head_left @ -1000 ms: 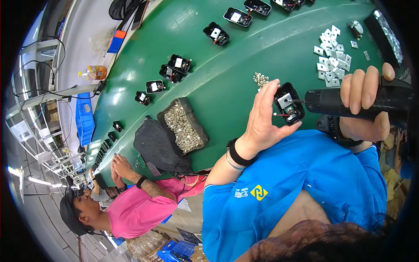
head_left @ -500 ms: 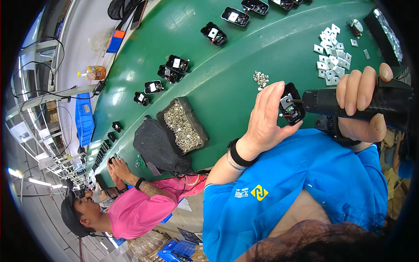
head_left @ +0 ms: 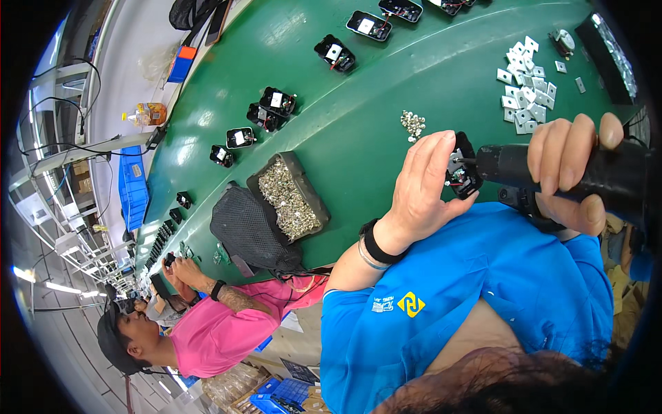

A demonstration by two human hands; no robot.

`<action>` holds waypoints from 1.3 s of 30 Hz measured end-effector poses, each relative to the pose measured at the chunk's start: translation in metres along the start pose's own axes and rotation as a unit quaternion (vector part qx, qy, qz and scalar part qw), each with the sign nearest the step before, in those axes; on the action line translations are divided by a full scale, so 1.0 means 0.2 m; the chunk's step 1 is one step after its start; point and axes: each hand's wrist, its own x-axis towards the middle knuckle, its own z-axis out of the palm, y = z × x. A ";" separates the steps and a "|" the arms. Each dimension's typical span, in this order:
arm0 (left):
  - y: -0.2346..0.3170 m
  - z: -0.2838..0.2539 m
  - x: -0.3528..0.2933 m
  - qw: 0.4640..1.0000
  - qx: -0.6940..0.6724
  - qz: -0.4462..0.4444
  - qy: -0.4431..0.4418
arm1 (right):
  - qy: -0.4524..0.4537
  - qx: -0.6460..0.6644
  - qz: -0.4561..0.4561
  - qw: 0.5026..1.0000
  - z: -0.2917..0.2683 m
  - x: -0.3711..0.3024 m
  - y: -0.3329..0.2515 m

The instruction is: Assemble small electronic components into plastic housings using an electric screwdriver and screws.

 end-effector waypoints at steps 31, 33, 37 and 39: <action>-0.76 -0.53 0.30 0.895 0.340 -0.289 -0.016 | 0.037 0.006 -0.033 0.999 -0.15 -0.04 -0.06; -0.77 -0.54 0.27 0.868 0.399 -0.291 -0.051 | 0.043 0.011 -0.027 0.999 -0.14 -0.05 -0.05; -0.49 -0.39 0.22 0.934 0.340 -0.098 -0.051 | 0.069 -0.005 -0.010 0.998 -0.19 -0.08 -0.08; -0.37 -0.29 0.09 0.963 0.237 -0.088 -0.096 | 0.067 0.009 0.002 0.998 -0.20 -0.08 -0.05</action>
